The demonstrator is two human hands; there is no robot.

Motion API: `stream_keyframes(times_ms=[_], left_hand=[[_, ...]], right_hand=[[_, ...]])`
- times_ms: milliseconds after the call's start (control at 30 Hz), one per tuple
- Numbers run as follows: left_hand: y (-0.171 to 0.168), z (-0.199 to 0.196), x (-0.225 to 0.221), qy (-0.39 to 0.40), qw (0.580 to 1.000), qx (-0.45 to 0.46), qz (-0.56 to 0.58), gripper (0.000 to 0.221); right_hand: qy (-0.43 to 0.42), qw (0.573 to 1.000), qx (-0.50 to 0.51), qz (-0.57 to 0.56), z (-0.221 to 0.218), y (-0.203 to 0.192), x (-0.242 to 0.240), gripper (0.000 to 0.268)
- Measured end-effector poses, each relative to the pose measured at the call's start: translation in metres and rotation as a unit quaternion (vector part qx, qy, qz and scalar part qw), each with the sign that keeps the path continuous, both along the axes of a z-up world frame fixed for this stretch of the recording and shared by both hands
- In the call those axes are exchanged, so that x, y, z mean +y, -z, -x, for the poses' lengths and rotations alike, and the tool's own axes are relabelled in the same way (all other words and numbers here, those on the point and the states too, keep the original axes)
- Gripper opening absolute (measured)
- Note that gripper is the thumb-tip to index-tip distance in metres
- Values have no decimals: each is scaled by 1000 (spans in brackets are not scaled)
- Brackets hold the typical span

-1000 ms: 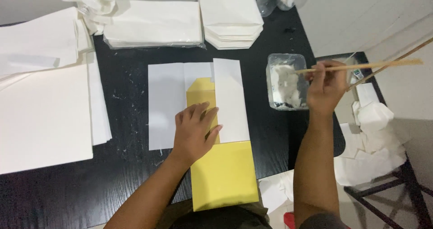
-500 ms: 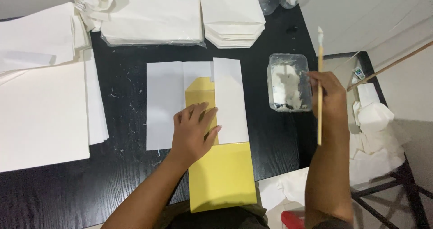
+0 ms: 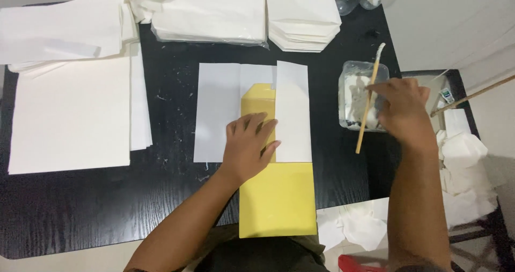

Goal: Folding paper sheets and applying glue with a brush to assemble bags.

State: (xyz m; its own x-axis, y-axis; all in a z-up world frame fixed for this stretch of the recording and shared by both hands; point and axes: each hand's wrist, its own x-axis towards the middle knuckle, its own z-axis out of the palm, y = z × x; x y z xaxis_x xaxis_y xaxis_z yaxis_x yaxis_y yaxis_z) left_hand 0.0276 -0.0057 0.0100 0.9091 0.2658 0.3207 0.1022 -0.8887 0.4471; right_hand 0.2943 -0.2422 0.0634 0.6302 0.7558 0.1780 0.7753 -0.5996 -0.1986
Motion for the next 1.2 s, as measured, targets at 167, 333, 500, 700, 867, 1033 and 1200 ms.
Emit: stream_keyframes(times_ms=[167, 333, 500, 700, 867, 1033, 1200], left_hand=[[3, 0, 1, 5, 1000, 10, 12, 47], [8, -2, 2, 6, 999, 33, -11, 49], [-3, -3, 1, 11, 996, 88, -13, 47], [-3, -10, 22, 39, 976, 215, 14, 53], [5, -47, 90, -27, 977, 193, -86, 52], [15, -85, 154, -105, 966, 204, -119, 51], [14, -109, 173, -84, 969, 206, -105, 55]], right_hand=[[-28, 998, 3, -60, 11, -10, 9, 39], [-13, 997, 2, -75, 30, -25, 11, 41], [-93, 982, -13, -164, 70, 19, 54, 37], [-118, 984, 101, -88, 125, 56, 118, 58], [-91, 990, 100, -44, 129, 69, 122, 57], [-85, 988, 118, -48, 127, 66, 125, 57], [-86, 985, 140, -48, 126, 62, 123, 56]])
